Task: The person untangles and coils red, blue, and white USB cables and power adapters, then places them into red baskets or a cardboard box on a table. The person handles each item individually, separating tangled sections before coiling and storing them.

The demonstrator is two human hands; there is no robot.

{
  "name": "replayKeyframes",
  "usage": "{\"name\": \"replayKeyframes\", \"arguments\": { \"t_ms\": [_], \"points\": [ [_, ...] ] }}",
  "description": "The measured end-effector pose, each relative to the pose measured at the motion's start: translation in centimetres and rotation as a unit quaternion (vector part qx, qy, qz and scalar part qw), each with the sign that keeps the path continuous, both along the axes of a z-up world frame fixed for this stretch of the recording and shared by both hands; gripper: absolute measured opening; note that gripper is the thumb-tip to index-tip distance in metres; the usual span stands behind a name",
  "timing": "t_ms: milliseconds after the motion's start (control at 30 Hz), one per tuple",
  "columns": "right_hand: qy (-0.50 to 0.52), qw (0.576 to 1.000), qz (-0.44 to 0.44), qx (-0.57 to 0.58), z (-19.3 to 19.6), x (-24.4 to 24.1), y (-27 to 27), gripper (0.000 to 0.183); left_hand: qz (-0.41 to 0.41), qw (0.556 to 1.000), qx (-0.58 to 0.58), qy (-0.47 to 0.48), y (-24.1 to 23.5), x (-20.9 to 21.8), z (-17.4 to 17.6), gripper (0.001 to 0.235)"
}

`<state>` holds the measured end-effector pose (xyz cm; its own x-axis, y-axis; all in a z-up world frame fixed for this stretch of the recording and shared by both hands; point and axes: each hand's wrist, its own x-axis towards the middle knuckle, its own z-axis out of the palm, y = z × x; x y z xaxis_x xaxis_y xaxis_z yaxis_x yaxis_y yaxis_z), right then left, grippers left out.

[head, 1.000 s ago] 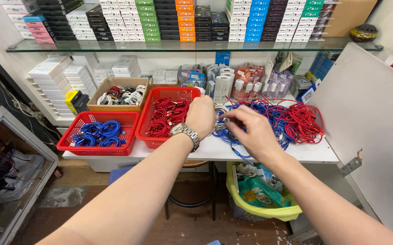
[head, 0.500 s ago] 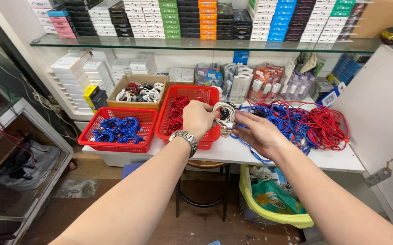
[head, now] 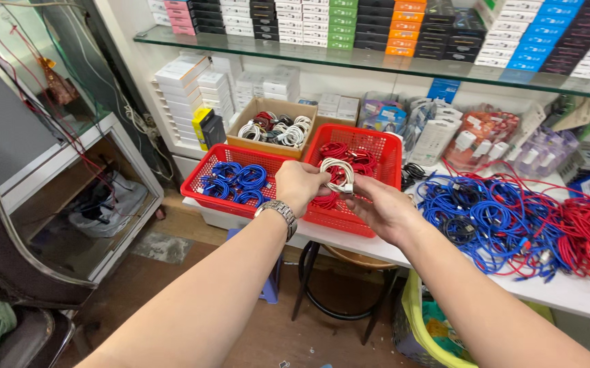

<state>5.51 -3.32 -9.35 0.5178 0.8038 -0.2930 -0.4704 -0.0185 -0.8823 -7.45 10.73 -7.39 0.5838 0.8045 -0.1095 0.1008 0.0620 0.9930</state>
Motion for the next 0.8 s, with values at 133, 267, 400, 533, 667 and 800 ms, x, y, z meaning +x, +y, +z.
{"name": "replayKeyframes", "arguments": {
  "t_ms": [133,267,400,533,667,800],
  "points": [
    [-0.046,0.998,-0.016,-0.039,-1.0,2.8,3.6,0.027,-0.003,0.999,-0.041,-0.006,2.6,1.4,-1.9,0.025],
    [-0.228,0.971,0.049,-0.044,-0.6,5.6,6.8,0.029,-0.009,0.995,-0.085,-0.048,6.1,3.4,-2.7,0.028],
    [-0.364,0.924,0.104,-0.050,0.7,8.0,10.0,0.027,0.005,0.999,-0.052,0.001,9.4,4.9,-3.4,0.027],
    [-0.479,0.864,0.125,-0.090,0.9,8.7,13.0,0.027,0.009,0.998,-0.058,-0.011,12.3,5.6,-4.2,0.026],
    [-0.518,0.841,0.118,-0.102,-0.1,9.5,16.9,0.028,-0.002,0.999,-0.050,0.005,16.8,6.3,-4.8,0.027],
    [-0.541,0.828,0.069,-0.128,-0.7,11.1,22.2,0.028,-0.004,0.998,-0.029,-0.059,22.0,8.1,-5.2,0.024]
  ]
}}
